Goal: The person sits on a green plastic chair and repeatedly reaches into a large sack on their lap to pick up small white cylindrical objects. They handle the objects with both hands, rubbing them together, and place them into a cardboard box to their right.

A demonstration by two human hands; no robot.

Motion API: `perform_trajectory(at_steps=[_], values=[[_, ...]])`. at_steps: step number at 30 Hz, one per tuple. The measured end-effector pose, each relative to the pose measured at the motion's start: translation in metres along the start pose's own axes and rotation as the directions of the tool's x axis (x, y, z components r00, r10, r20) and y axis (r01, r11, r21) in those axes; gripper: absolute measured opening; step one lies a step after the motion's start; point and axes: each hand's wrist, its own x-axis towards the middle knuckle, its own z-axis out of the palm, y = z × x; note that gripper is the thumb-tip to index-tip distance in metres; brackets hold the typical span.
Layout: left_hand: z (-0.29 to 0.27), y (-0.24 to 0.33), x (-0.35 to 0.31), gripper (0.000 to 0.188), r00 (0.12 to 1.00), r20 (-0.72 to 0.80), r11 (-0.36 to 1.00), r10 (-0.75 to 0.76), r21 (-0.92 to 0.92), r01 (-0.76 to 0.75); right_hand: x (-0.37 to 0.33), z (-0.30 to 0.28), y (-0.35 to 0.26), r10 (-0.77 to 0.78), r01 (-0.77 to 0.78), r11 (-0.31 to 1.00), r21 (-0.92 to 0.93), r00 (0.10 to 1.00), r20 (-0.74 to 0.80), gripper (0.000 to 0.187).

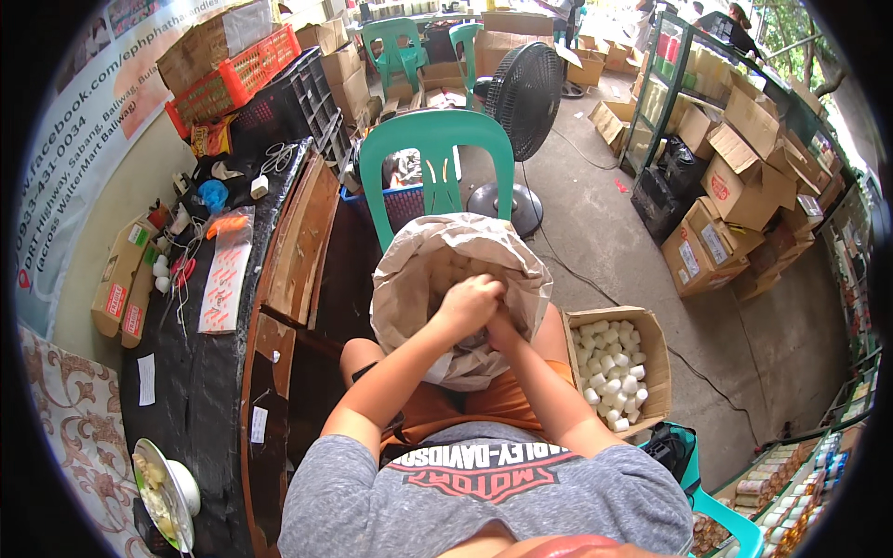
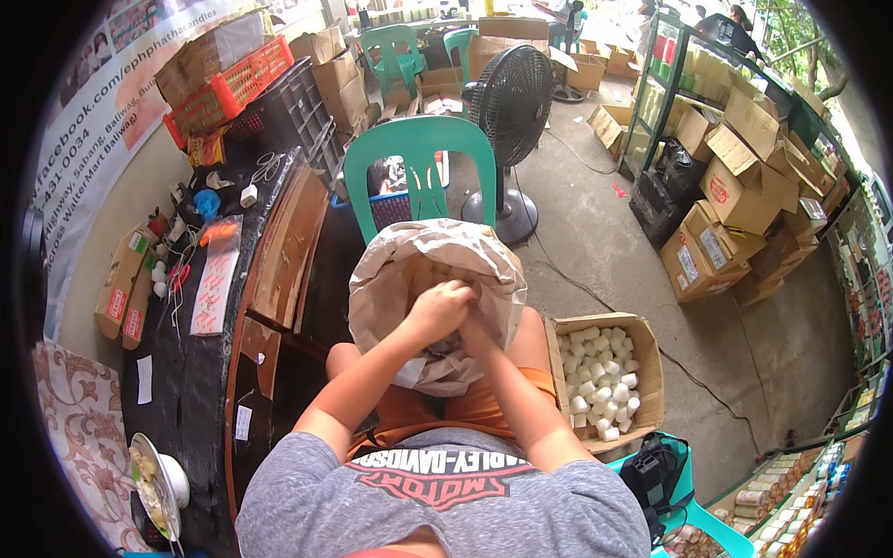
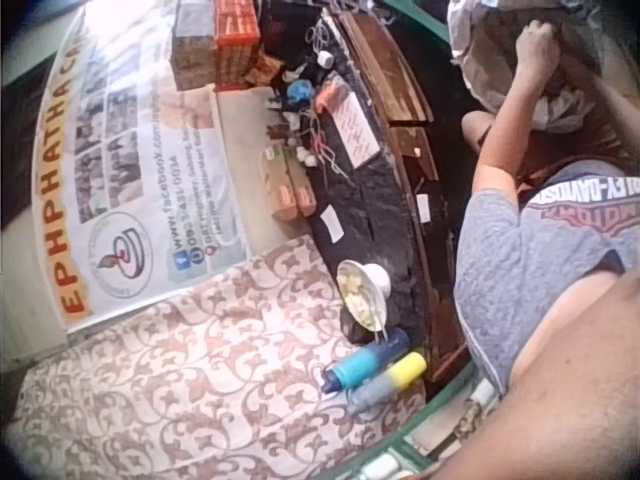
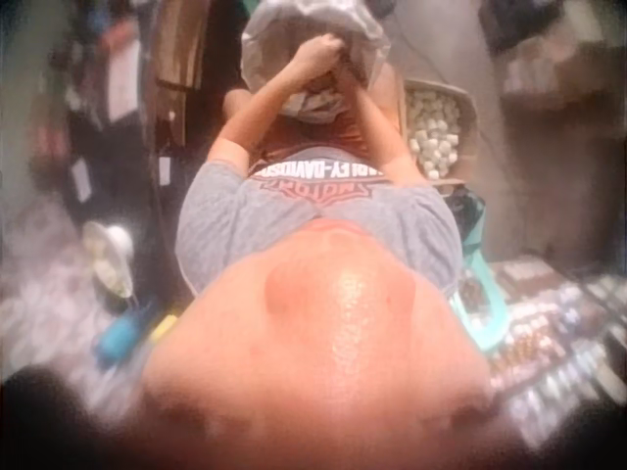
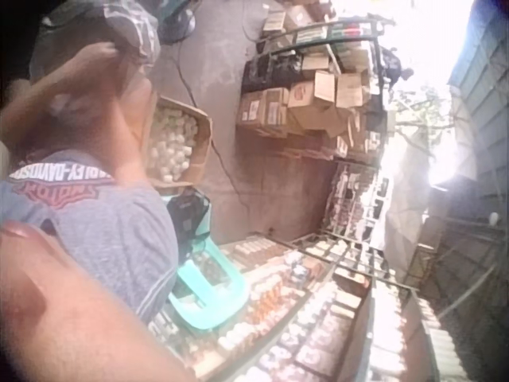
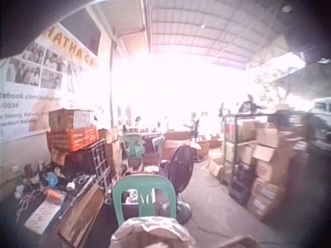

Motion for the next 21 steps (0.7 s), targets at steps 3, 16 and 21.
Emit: perform_trajectory(at_steps=[3,16,21], values=[[0.008,-0.052,0.005,0.030,0.938,0.286,0.980,-0.198,0.083,0.182,-0.004,0.011,-0.012,0.047,-0.050,0.998,0.044,0.998,0.052,0.039],[0.064,-0.127,0.022,0.026,0.914,0.296,0.868,-0.276,0.485,0.106,-0.011,0.010,-0.023,0.137,-0.137,0.990,-0.044,0.991,-0.010,0.055],[0.044,-0.118,0.015,0.030,0.923,0.295,0.907,-0.248,0.405,0.114,-0.012,0.018,-0.019,0.151,-0.146,0.988,0.053,0.983,-0.105,0.034]])
